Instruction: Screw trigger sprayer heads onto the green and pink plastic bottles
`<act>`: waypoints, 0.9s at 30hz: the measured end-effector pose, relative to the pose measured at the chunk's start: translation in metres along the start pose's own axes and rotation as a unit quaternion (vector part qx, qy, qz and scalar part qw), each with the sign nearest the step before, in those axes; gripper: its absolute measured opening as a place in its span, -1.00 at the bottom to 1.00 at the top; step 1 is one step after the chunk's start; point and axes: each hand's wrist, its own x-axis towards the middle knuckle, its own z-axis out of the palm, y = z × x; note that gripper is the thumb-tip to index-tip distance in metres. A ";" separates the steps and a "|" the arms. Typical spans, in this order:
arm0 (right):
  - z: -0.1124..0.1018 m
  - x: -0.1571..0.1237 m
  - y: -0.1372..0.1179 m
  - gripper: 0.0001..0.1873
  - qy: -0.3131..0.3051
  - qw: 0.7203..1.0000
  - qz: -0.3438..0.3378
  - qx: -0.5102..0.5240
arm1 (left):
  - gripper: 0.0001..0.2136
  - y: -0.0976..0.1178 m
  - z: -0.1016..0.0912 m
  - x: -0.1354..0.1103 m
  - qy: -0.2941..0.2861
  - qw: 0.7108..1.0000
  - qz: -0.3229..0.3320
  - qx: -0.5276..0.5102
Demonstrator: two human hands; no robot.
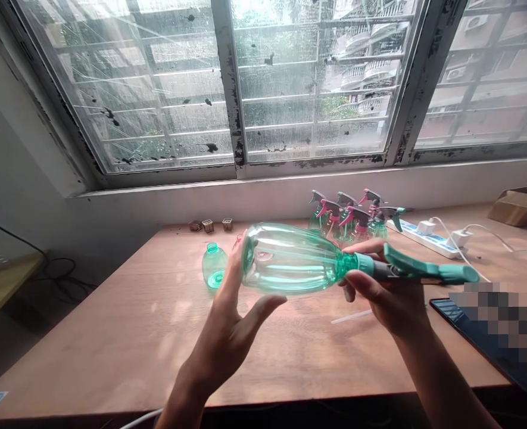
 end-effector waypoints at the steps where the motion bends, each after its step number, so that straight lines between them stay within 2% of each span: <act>1: -0.001 0.001 0.001 -0.81 -0.005 1.000 0.000 0.019 | -0.24 -0.001 0.001 -0.001 -0.003 1.000 -0.001 0.009; 7: -0.005 0.003 0.003 -0.79 -0.008 0.999 0.004 0.032 | -0.22 0.000 0.002 -0.004 -0.033 0.999 0.005 0.017; 13: -0.001 -0.004 -0.002 -0.74 0.007 0.996 -0.039 -0.085 | -0.25 0.004 -0.002 0.000 -0.029 0.998 -0.043 -0.031; 16: 0.000 -0.004 -0.001 -0.74 0.005 0.994 -0.047 -0.101 | -0.29 0.004 -0.004 0.003 -0.042 0.996 -0.070 -0.031; 23: -0.004 0.004 0.003 -0.84 -0.010 1.000 0.015 0.000 | -0.14 0.002 0.001 0.002 -0.027 0.998 -0.051 -0.017; 27: 0.000 0.006 0.002 -0.88 -0.018 0.999 0.037 0.028 | -0.15 0.000 0.005 0.001 -0.023 0.999 -0.046 -0.009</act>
